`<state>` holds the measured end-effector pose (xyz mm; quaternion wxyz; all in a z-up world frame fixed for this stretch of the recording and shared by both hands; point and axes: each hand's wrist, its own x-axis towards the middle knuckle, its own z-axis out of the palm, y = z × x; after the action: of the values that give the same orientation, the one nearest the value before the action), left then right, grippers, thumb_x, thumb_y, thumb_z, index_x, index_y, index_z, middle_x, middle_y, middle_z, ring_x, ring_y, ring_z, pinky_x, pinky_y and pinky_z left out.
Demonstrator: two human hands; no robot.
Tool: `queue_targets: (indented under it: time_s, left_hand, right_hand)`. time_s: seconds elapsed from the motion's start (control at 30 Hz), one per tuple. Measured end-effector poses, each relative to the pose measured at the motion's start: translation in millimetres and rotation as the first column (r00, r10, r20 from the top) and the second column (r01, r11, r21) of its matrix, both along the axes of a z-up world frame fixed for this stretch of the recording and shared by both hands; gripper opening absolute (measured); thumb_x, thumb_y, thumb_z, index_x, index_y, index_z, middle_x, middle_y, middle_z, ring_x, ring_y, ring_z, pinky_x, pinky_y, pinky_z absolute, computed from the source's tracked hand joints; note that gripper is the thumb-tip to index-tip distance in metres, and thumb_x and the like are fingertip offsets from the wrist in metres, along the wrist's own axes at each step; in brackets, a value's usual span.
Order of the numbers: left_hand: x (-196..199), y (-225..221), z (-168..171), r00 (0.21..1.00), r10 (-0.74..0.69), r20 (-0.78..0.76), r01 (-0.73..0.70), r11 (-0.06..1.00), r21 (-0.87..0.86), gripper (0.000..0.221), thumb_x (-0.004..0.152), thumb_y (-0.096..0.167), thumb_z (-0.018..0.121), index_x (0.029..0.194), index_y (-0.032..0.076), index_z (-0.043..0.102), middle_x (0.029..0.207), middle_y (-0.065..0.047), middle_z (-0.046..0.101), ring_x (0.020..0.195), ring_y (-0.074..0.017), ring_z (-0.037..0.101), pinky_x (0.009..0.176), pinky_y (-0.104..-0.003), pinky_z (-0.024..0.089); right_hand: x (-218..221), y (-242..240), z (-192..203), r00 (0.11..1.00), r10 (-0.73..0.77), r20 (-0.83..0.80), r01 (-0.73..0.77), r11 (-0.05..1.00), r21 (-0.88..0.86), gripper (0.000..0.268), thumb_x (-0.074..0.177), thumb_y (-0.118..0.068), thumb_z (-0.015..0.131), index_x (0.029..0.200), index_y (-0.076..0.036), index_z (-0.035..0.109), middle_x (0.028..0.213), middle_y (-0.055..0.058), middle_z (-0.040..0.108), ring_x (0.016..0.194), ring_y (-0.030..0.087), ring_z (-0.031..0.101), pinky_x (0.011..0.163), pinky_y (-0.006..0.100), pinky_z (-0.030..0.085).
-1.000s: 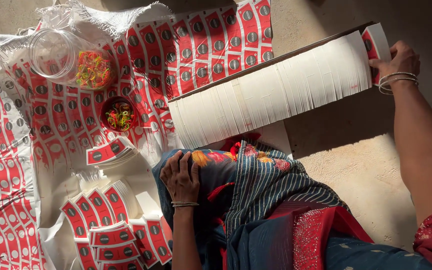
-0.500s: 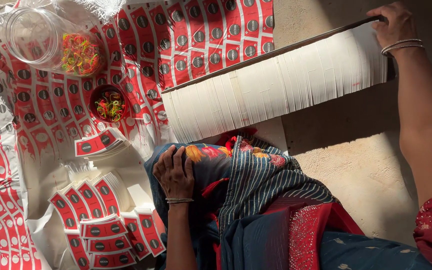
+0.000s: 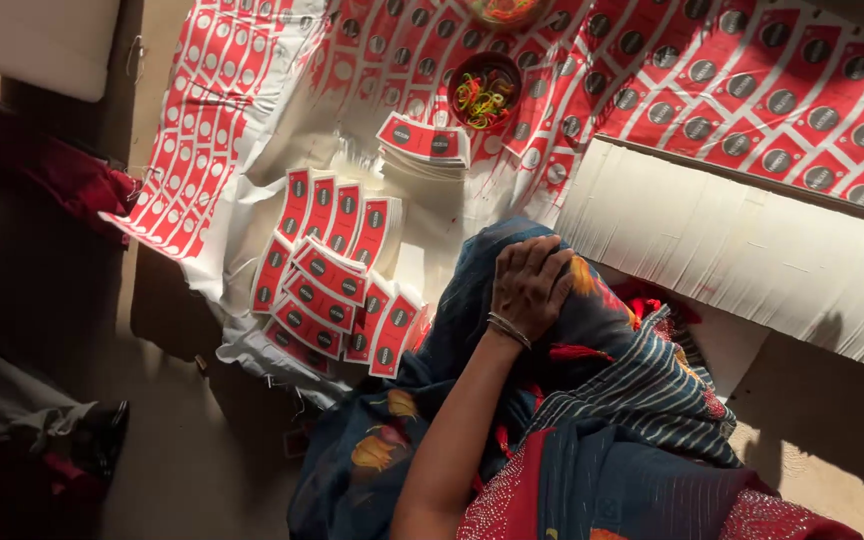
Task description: The person gathers red and white paper labels by hand, stacking them into a pile and aligning the edges. They then sort through the labels, picking up individual pieces and small groups to organize them into separate stacks on the floor.
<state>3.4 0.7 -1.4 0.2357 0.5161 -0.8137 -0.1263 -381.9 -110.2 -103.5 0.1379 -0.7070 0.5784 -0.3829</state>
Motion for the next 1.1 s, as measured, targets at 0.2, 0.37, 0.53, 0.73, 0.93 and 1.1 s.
queue_targets:
  time_s: [0.2, 0.37, 0.53, 0.73, 0.93, 1.1]
  left_hand:
    - [54.4, -23.3, -72.8, 0.745, 0.455, -0.488, -0.352, 0.889, 0.293, 0.033, 0.110, 0.031, 0.058, 0.134, 0.009, 0.061, 0.136, -0.009, 0.063, 0.131, -0.0279, 0.060, 0.114, -0.041, 0.047]
    - [137.2, -113.0, -177.5, -0.092, 0.818, -0.568, -0.365, 0.503, 0.784, 0.055, 0.103, 0.029, 0.055, 0.150, 0.003, 0.043, 0.148, -0.015, 0.055, 0.133, -0.0259, 0.055, 0.111, -0.038, 0.043]
    - [153.8, -180.2, -251.9, -0.204, 0.898, -0.389, -0.427, 0.276, 0.861, 0.064, 0.091, 0.025, 0.059, 0.148, 0.001, 0.043, 0.138, -0.016, 0.057, 0.122, -0.0272, 0.054, 0.105, -0.039, 0.042]
    - [140.8, -191.8, -295.3, -0.136, 0.869, -0.476, -0.616, 0.303, 0.728, 0.062, 0.077, 0.005, 0.063, 0.136, -0.006, 0.048, 0.139, -0.020, 0.051, 0.114, -0.0316, 0.051, 0.097, -0.041, 0.046]
    - [156.6, -179.1, -231.2, -0.163, 0.801, -0.576, -0.352, 0.499, 0.792, 0.072, 0.071, 0.005, 0.065, 0.141, -0.006, 0.053, 0.128, -0.026, 0.057, 0.103, -0.0238, 0.060, 0.088, -0.032, 0.053]
    - [156.1, -145.4, -116.0, 0.415, 0.511, -0.752, -0.317, 0.857, 0.407, 0.109, 0.053, 0.013, 0.089, 0.141, 0.007, 0.024, 0.118, -0.009, 0.057, 0.108, -0.0259, 0.059, 0.095, -0.036, 0.048]
  right_hand:
    - [247.3, -100.6, 8.1, 0.863, 0.480, 0.161, -0.505, 0.837, 0.213, 0.022, 0.094, -0.013, 0.076, 0.115, -0.007, 0.071, 0.112, 0.015, 0.070, 0.105, 0.033, 0.070, 0.087, 0.042, 0.056]
    - [408.9, -189.5, -42.3, 0.750, 0.660, 0.041, -0.647, 0.720, 0.250, 0.045, 0.097, -0.027, 0.068, 0.132, 0.000, 0.063, 0.121, 0.025, 0.067, 0.112, 0.043, 0.063, 0.094, 0.050, 0.051]
    - [479.1, -243.5, -88.1, 0.641, 0.755, -0.138, -0.428, 0.500, 0.753, 0.052, 0.095, -0.044, 0.069, 0.122, 0.000, 0.063, 0.112, 0.025, 0.072, 0.110, 0.041, 0.068, 0.094, 0.048, 0.054]
    - [476.8, -226.0, -79.7, 0.765, 0.643, 0.038, -0.347, 0.362, 0.865, 0.064, 0.075, -0.048, 0.083, 0.116, 0.000, 0.067, 0.104, 0.021, 0.074, 0.101, 0.034, 0.073, 0.086, 0.044, 0.056]
    - [458.2, -201.0, -52.5, 0.800, 0.503, 0.326, -0.445, 0.134, 0.886, 0.067, 0.081, -0.046, 0.084, 0.122, 0.004, 0.066, 0.110, 0.020, 0.068, 0.099, 0.030, 0.067, 0.081, 0.043, 0.052]
    - [389.5, -132.3, -29.6, 0.263, -0.155, 0.952, -0.927, 0.234, 0.294, 0.082, 0.065, -0.015, 0.092, 0.138, -0.005, 0.055, 0.134, 0.007, 0.062, 0.126, 0.018, 0.060, 0.107, 0.036, 0.051]
